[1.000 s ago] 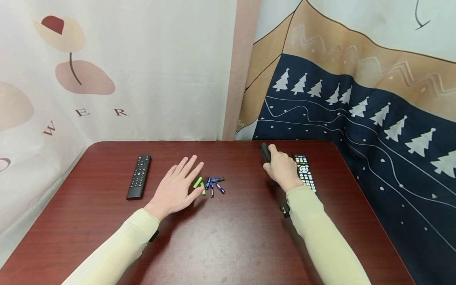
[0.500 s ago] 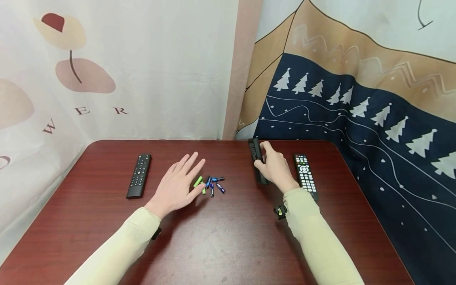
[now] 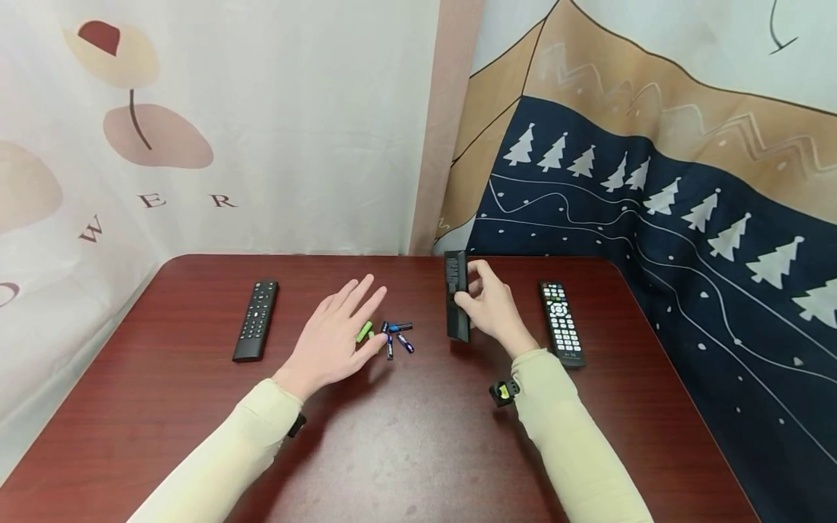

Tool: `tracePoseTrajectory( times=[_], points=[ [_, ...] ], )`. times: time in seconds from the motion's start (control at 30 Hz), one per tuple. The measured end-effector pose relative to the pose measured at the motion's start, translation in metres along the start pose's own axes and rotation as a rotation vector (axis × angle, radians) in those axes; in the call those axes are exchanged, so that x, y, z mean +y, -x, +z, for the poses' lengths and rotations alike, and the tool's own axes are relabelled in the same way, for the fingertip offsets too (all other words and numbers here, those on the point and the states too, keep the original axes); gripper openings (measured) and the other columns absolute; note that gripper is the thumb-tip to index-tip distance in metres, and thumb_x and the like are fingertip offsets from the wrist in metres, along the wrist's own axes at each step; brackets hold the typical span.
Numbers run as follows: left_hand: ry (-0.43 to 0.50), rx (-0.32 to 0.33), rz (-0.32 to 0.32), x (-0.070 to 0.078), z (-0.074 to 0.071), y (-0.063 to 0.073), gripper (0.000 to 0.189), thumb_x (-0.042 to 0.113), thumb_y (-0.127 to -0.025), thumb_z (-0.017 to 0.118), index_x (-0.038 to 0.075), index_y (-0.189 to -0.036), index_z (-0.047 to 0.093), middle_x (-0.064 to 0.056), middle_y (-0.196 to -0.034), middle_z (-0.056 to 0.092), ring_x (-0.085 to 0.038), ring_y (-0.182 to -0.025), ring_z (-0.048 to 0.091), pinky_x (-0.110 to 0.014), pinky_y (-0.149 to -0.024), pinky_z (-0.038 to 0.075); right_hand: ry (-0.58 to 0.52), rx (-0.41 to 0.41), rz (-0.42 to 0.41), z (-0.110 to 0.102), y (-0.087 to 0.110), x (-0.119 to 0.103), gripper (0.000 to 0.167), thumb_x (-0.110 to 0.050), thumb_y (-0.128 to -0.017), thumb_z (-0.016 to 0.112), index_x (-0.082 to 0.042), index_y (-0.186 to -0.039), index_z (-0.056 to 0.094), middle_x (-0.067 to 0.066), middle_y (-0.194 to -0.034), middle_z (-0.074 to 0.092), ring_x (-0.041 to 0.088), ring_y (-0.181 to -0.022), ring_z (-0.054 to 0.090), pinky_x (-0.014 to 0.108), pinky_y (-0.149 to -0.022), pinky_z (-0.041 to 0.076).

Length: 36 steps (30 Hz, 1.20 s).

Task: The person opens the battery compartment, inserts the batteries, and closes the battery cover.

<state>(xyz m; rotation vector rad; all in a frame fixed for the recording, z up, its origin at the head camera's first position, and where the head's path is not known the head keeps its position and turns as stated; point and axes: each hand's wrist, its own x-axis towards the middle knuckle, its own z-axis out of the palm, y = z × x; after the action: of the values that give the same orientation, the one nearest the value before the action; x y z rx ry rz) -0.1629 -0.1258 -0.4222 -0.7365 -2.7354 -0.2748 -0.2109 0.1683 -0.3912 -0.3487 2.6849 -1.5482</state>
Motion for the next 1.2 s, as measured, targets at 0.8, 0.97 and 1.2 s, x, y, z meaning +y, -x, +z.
tracePoseTrajectory(
  times=[0.8, 0.97, 1.2],
  points=[
    [0.005, 0.087, 0.109, 0.024, 0.008, -0.007, 0.074, 0.047, -0.095, 0.067, 0.015, -0.158, 0.043, -0.008, -0.165, 0.038, -0.03, -0.149, 0.04, -0.05, -0.113, 0.04, -0.227, -0.021, 0.024, 0.028, 0.001, -0.001, 0.034, -0.004, -0.099, 0.06, -0.003, -0.131, 0.048, 0.027, -0.101, 0.069, 0.023, -0.07, 0.072, 0.042, -0.057, 0.063],
    [0.011, 0.094, 0.143, 0.029, 0.011, -0.007, 0.076, 0.047, -0.093, 0.069, 0.014, -0.157, 0.045, -0.008, -0.164, 0.039, -0.03, -0.147, 0.043, -0.049, -0.112, 0.042, -0.268, -0.041, 0.023, 0.033, 0.001, -0.003, 0.034, -0.005, -0.1, 0.06, -0.002, -0.132, 0.047, 0.028, -0.102, 0.069, 0.031, -0.074, 0.073, 0.042, -0.056, 0.063],
    [-0.003, 0.091, 0.196, 0.031, 0.015, -0.007, 0.08, 0.051, -0.091, 0.071, 0.013, -0.156, 0.046, -0.008, -0.164, 0.039, -0.03, -0.146, 0.044, -0.047, -0.112, 0.042, -0.315, -0.075, 0.024, 0.039, 0.001, -0.005, 0.034, -0.005, -0.101, 0.059, -0.002, -0.132, 0.047, 0.028, -0.103, 0.068, 0.037, -0.08, 0.074, 0.045, -0.058, 0.063]
  ],
)
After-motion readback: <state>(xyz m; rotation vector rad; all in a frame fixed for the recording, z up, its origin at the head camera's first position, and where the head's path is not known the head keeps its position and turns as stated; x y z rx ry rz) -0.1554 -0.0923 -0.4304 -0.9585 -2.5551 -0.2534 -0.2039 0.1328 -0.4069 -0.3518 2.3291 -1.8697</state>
